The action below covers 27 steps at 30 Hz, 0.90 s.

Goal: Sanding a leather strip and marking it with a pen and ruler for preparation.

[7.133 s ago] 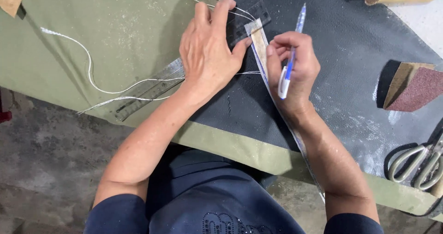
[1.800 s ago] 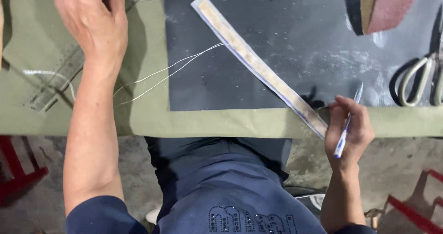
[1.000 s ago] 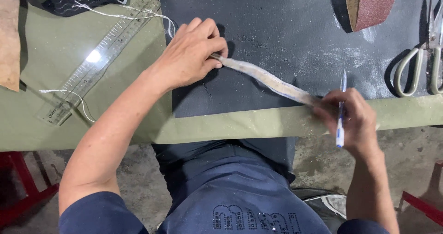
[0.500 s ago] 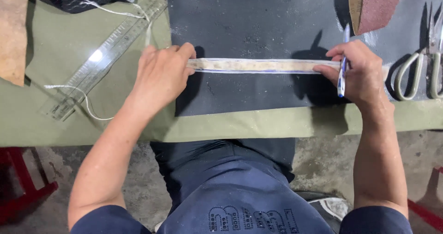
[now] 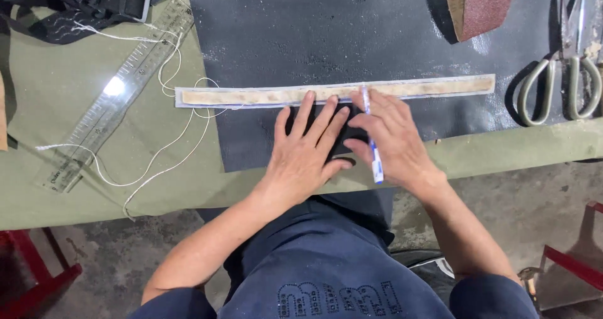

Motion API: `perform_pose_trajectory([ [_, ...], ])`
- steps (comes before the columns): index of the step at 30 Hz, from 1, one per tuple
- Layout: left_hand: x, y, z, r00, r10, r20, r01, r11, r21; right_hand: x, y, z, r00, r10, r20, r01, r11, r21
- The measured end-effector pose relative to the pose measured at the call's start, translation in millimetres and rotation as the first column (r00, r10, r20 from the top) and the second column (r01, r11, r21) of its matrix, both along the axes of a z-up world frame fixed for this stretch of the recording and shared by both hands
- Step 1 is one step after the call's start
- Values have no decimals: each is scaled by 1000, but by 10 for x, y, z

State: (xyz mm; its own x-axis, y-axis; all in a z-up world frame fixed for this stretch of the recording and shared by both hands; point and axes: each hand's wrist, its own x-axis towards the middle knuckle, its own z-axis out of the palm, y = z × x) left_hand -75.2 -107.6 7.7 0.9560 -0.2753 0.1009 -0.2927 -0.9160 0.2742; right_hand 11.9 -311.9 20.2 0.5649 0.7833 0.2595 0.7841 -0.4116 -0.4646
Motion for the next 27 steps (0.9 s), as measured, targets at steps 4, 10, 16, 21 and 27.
perform_pose_trajectory([
  [4,4,-26,4,998,27,-55,-25,998,50,24,70,-70,999,29,-27,-30,999,-41],
  [10,36,-80,-134,995,24,-101,-41,983,-176,-12,155,-117,993,-56,105,63,996,-56],
  [16,16,-49,-111,994,69,-88,-84,980,-182,-11,169,-140,994,-63,91,64,998,-6],
  [21,-11,-33,-82,989,109,-103,-130,965,-226,-44,258,-151,998,-68,-2,68,998,2],
  [27,-64,192,7,985,66,-161,-109,955,-277,-18,356,-108,997,-55,-47,54,998,-24],
])
